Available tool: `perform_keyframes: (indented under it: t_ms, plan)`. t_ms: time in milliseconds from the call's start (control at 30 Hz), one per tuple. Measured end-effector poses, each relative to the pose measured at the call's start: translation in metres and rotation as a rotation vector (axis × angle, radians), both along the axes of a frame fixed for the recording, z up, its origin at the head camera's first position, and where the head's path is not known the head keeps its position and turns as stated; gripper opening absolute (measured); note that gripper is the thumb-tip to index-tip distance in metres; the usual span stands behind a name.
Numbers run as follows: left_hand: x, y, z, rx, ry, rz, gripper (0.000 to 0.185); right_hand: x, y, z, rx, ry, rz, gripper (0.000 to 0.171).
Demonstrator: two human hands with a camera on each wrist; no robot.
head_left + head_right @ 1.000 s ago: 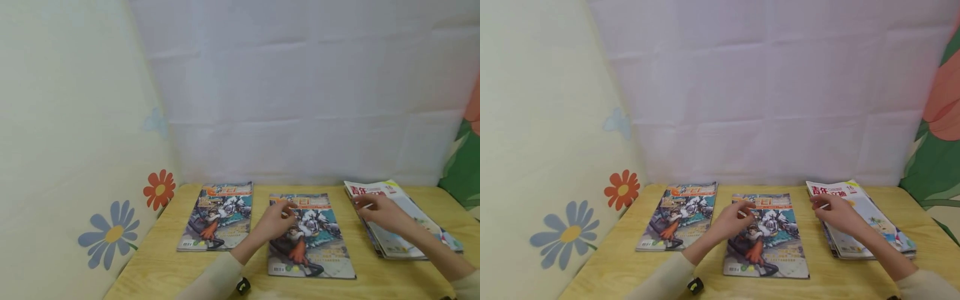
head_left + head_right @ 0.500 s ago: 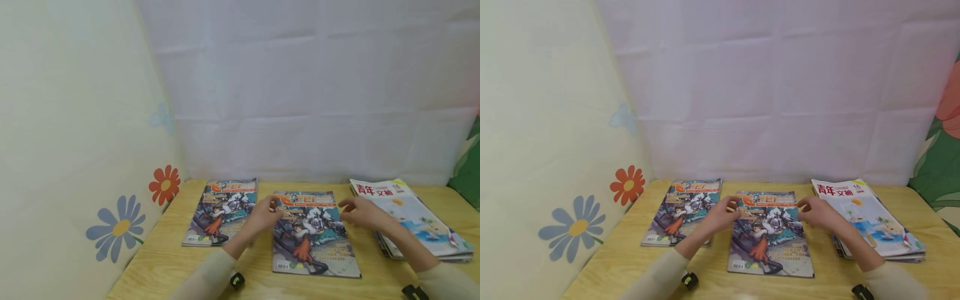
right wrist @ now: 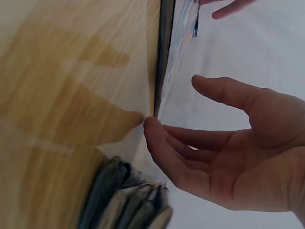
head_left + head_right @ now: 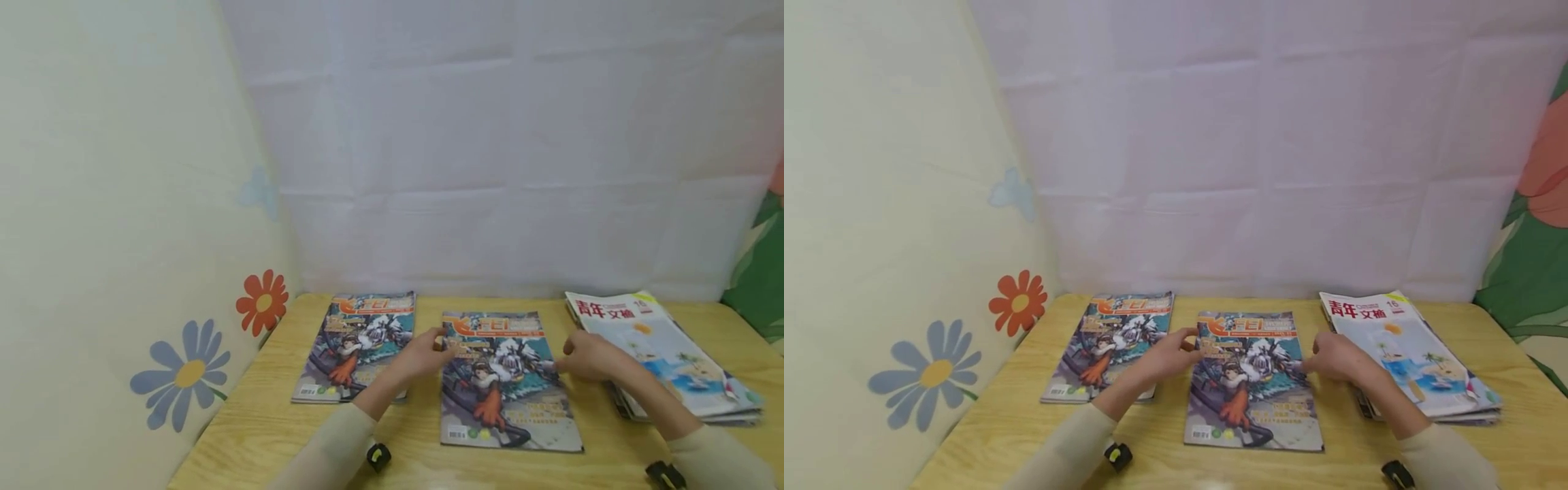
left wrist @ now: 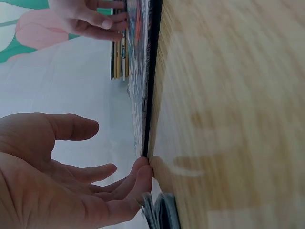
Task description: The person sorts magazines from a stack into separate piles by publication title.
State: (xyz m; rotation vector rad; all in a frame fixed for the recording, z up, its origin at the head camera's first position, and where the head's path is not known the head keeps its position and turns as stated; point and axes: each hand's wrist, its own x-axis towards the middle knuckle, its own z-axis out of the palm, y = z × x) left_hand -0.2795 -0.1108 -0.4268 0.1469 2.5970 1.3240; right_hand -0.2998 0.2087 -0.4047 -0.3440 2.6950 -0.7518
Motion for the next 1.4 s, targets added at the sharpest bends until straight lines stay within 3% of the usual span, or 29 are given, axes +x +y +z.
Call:
perform_keyframes:
  t_ms: [167, 333, 433, 633, 767, 933, 1000, 1233, 1400]
  plan:
    - [-0.002, -0.003, 0.000, 0.110, -0.094, 0.015, 0.061, 0.003, 0.001, -0.010, -0.082, -0.063, 0.000, 0.028]
    - [-0.008, -0.006, -0.008, 0.400, -0.235, 0.113, 0.063, 0.002, -0.001, -0.015, -0.195, -0.108, -0.016, 0.017]
    - [-0.012, -0.009, -0.014, 0.555, -0.313, 0.147, 0.065, 0.000, -0.001, -0.017, -0.232, -0.140, -0.037, 0.021]
    - [-0.010, -0.013, -0.019, 0.585, -0.405, 0.010, 0.082, -0.002, 0.000, -0.020, -0.285, -0.189, -0.082, 0.026]
    - [-0.007, -0.009, -0.020, 0.610, -0.407, -0.045, 0.101, -0.004, 0.003, -0.020, -0.307, -0.188, -0.093, 0.029]
    - [-0.007, -0.004, -0.018, 0.622, -0.367, -0.031, 0.108, -0.006, 0.006, -0.022, -0.379, -0.176, -0.117, 0.039]
    - [-0.006, -0.002, -0.016, 0.632, -0.350, -0.018, 0.108, -0.007, 0.006, -0.022, -0.444, -0.187, -0.132, 0.039]
    - [0.001, -0.002, -0.005, 0.663, -0.265, -0.013, 0.108, -0.013, 0.009, -0.028, -0.666, -0.254, -0.185, 0.071]
    - [0.002, -0.011, -0.001, 0.706, -0.252, -0.019, 0.108, -0.020, 0.016, -0.037, -0.840, -0.371, -0.159, 0.073]
